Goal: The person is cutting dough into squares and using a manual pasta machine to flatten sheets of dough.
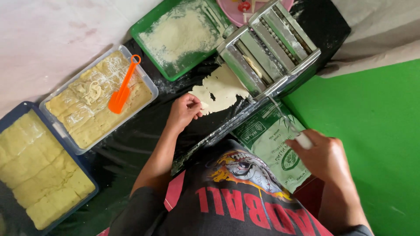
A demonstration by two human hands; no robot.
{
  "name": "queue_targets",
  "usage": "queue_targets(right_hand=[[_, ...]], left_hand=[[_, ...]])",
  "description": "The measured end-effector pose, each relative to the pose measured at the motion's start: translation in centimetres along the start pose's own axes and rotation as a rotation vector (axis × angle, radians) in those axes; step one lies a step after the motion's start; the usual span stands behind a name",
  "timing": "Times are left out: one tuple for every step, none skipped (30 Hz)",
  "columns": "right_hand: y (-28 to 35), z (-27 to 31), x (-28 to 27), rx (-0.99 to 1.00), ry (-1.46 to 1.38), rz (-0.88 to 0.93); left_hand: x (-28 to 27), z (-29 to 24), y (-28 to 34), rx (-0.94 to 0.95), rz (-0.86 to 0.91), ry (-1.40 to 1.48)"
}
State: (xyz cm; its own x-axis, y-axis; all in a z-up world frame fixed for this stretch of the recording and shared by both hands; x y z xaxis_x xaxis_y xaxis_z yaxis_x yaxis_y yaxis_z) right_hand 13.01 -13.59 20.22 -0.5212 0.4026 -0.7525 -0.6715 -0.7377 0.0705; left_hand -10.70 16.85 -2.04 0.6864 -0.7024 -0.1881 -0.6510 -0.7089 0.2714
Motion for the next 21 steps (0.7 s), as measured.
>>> queue_targets(right_hand=[[-1.1,-0.9,-0.6,-0.008,-0.001,0.007],[-2.2,-1.4,-2.2,-0.052,0.014,-0.089],[-3.0,-2.0,-3.8,-0.091,0.03,-0.187],[-4.0,-3.3,-3.9,-0.094,0.03,-0.184],[-5.2,-4.2,-4.3,-0.122,0.06,-0.202],[-6.3,-5.1,-4.6,-0.151,0.088,-0.22],[-7.4,-6.1,-4.3,-0.153,0.088,-0.221],[-8.6,-7.4,-3.9,-0.109,0.094,-0.217],[-9.5,-9.0,-3.6,-0.06,0.103,-0.214],[-10.1,-10.1,-2.7,-0.056,0.104,-0.219],[-10.8,-11.3,-1.5,-0.037,0.111,-0.201],[-11.5,-12.5,-0.4,-0.018,0.118,-0.183],[-11.8,-13.6,1.1,-0.015,0.117,-0.189],[-12.2,-14.7,3.1,-0.008,0.156,-0.139],[-12.4,-16.0,5.1,0.001,0.196,-0.088],[-11.8,-16.6,7.2,0.005,0.197,-0.093],[-11.5,-17.9,10.2,0.068,0.192,-0.007],[-11.0,-19.2,13.2,0.132,0.185,0.078],[-9.2,-18.0,14.5,0.134,0.185,0.07],[-7.3,-16.9,16.6,0.146,0.134,0.137],[-5.4,-15.7,18.8,0.158,0.084,0.208]], left_hand=[[-0.6,-0.3,0.0,-0.002,-0.01,0.001],[-1.7,-1.0,0.1,0.031,-0.09,-0.206],[-2.6,-1.8,0.2,0.064,-0.162,-0.413],[-2.4,-1.2,0.3,0.061,-0.166,-0.412],[-2.9,-2.4,0.5,0.208,-0.276,-0.549],[-2.9,-3.6,1.1,0.356,-0.385,-0.685],[-2.8,-4.9,1.6,0.358,-0.387,-0.686],[-2.8,-6.7,2.5,0.379,-0.468,-0.807],[-2.6,-8.5,3.5,0.402,-0.544,-0.925],[-2.3,-9.2,3.7,0.406,-0.54,-0.924],[-2.0,-10.6,4.5,0.474,-0.609,-0.992],[-1.7,-12.0,5.4,0.543,-0.679,-1.059],[-1.1,-12.0,5.2,0.549,-0.677,-1.058],[-0.7,-10.4,3.8,0.422,-0.532,-0.899],[0.2,-8.6,2.7,0.296,-0.385,-0.737],[1.5,-7.9,2.0,0.301,-0.38,-0.736],[3.5,-5.8,0.4,0.221,-0.187,-0.255],[6.3,-4.2,-0.7,0.132,0.012,0.223],[7.6,-4.9,-1.5,0.138,0.017,0.222],[9.7,-5.3,-2.3,0.075,0.114,0.546],[11.8,-5.8,-2.9,0.003,0.211,0.869]])
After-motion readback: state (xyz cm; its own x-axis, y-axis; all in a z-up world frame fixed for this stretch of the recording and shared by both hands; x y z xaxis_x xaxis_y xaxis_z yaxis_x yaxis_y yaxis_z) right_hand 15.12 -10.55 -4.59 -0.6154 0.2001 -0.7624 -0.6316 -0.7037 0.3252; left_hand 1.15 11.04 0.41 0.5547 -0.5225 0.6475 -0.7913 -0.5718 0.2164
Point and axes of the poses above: each hand's wrist, its own y-axis away from the middle knuckle, its own x-axis out of the palm, z = x × y, the point moved 10 cm from there along -y, towards the middle knuckle, and after that the axes turned 13 degrees about -y, right-handed, at the moved point
